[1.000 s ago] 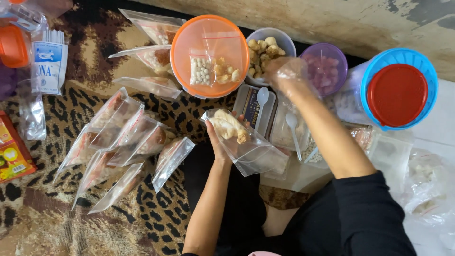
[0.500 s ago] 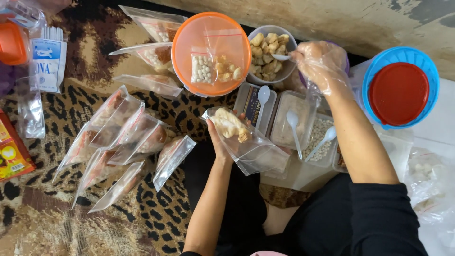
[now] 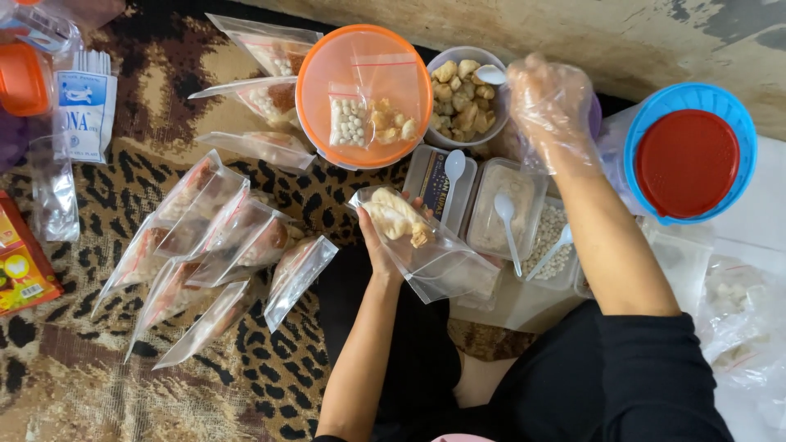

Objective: Packaging various snack items from large containers into individual plastic bags while sitting on the floor.

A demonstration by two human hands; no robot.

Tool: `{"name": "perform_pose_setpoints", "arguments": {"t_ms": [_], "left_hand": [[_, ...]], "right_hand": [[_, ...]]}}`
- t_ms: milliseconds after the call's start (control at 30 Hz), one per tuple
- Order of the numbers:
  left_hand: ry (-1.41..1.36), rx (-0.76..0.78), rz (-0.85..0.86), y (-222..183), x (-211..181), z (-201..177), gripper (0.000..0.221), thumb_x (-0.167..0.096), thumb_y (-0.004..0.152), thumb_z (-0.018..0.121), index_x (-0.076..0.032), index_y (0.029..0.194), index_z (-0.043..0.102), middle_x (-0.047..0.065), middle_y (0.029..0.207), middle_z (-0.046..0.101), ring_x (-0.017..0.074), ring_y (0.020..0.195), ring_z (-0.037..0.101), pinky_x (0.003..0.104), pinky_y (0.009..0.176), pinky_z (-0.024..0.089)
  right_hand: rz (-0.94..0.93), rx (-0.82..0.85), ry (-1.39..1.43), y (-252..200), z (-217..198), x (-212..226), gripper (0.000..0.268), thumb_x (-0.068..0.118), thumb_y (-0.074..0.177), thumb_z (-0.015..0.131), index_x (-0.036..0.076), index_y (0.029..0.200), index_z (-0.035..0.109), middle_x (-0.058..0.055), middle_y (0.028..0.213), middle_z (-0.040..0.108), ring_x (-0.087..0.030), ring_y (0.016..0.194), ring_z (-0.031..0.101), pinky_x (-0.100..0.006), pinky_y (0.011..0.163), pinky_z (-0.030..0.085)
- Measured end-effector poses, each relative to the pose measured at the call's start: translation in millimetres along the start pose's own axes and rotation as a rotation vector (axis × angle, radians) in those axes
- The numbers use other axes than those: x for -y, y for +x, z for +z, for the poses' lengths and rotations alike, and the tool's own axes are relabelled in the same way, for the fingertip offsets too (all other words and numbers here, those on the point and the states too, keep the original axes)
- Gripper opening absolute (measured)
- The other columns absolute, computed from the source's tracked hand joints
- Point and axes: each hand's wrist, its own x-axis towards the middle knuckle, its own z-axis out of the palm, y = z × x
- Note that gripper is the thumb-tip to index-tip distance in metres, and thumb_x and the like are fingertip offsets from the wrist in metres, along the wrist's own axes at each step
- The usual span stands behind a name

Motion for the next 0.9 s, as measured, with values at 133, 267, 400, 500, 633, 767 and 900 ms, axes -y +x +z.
{"name": "perform_pose_setpoints", "arguments": {"t_ms": [133, 267, 400, 500, 633, 767, 900], "left_hand": [[0.002, -0.013, -0.035, -0.1, -0.6, 0.9, 0.082, -0.074, 0.078, 0.063, -0.003, 0.119, 0.061, 0.016, 0.106, 0.066, 0.0293, 0.104, 0.066, 0.050, 0.098, 0.054], [0.011, -0.035, 0.010, 0.9, 0.2, 1.6, 0.080, -0.071, 0.079, 0.063, -0.006, 0.125, 0.056, 0.013, 0.111, 0.065, 0.0310, 0.104, 0.065, 0.054, 0.093, 0.056], [0.015, -0.032, 0.007, 0.5, -0.1, 2.9, 0.080, -0.071, 0.078, 0.064, -0.007, 0.126, 0.057, 0.011, 0.114, 0.065, 0.0298, 0.104, 0.066, 0.053, 0.094, 0.056], [0.026, -0.053, 0.010, -0.2, -0.4, 4.1, 0.079, -0.072, 0.078, 0.063, -0.007, 0.125, 0.058, 0.011, 0.113, 0.066, 0.0305, 0.104, 0.066, 0.054, 0.095, 0.056], [0.029, -0.035, 0.028, -0.2, -1.5, 2.0, 0.079, -0.071, 0.080, 0.062, -0.008, 0.126, 0.056, 0.011, 0.113, 0.066, 0.0314, 0.105, 0.066, 0.055, 0.094, 0.056], [0.034, -0.029, -0.017, 0.7, -0.4, 3.3, 0.081, -0.073, 0.078, 0.063, -0.004, 0.121, 0.061, 0.012, 0.108, 0.068, 0.0290, 0.103, 0.067, 0.052, 0.096, 0.056], [0.021, -0.014, -0.018, 0.6, -1.8, 0.0, 0.079, -0.073, 0.079, 0.063, -0.007, 0.121, 0.059, 0.016, 0.107, 0.068, 0.0303, 0.102, 0.068, 0.052, 0.096, 0.055]], "right_hand": [[-0.017, 0.372, 0.228, 14.6, -71.2, 20.9, 0.067, 0.059, 0.114, 0.046, 0.011, 0.069, 0.058, -0.003, 0.074, 0.065, -0.018, 0.046, 0.055, -0.030, 0.041, 0.037], [0.426, 0.592, 0.792, 14.9, -87.4, 22.9, 0.036, 0.004, 0.078, 0.056, 0.015, 0.106, 0.076, -0.003, 0.104, 0.061, -0.022, 0.089, 0.061, -0.030, 0.069, 0.052], [0.598, 0.461, 0.969, 29.9, -98.1, 26.6, 0.033, 0.027, 0.105, 0.050, 0.009, 0.080, 0.062, -0.005, 0.075, 0.060, -0.018, 0.070, 0.056, -0.033, 0.058, 0.044], [-0.072, -0.075, 0.463, 17.7, -49.1, 28.2, 0.033, -0.011, 0.077, 0.068, 0.010, 0.098, 0.081, -0.006, 0.088, 0.079, -0.022, 0.070, 0.074, -0.034, 0.064, 0.065], [-0.024, -0.158, 0.419, 21.0, -40.6, 31.2, 0.013, 0.009, 0.103, 0.070, 0.014, 0.100, 0.081, 0.000, 0.077, 0.073, -0.008, 0.052, 0.061, -0.021, 0.041, 0.050], [-0.044, -0.153, 0.415, 20.4, -38.9, 27.1, 0.027, -0.005, 0.090, 0.070, 0.014, 0.105, 0.081, -0.010, 0.096, 0.075, -0.023, 0.072, 0.073, -0.033, 0.057, 0.064], [-0.184, 0.306, 0.188, 11.8, 7.0, 19.6, 0.021, -0.003, 0.077, 0.066, 0.013, 0.064, 0.063, 0.004, 0.067, 0.063, -0.015, 0.064, 0.066, -0.027, 0.051, 0.052]]}}
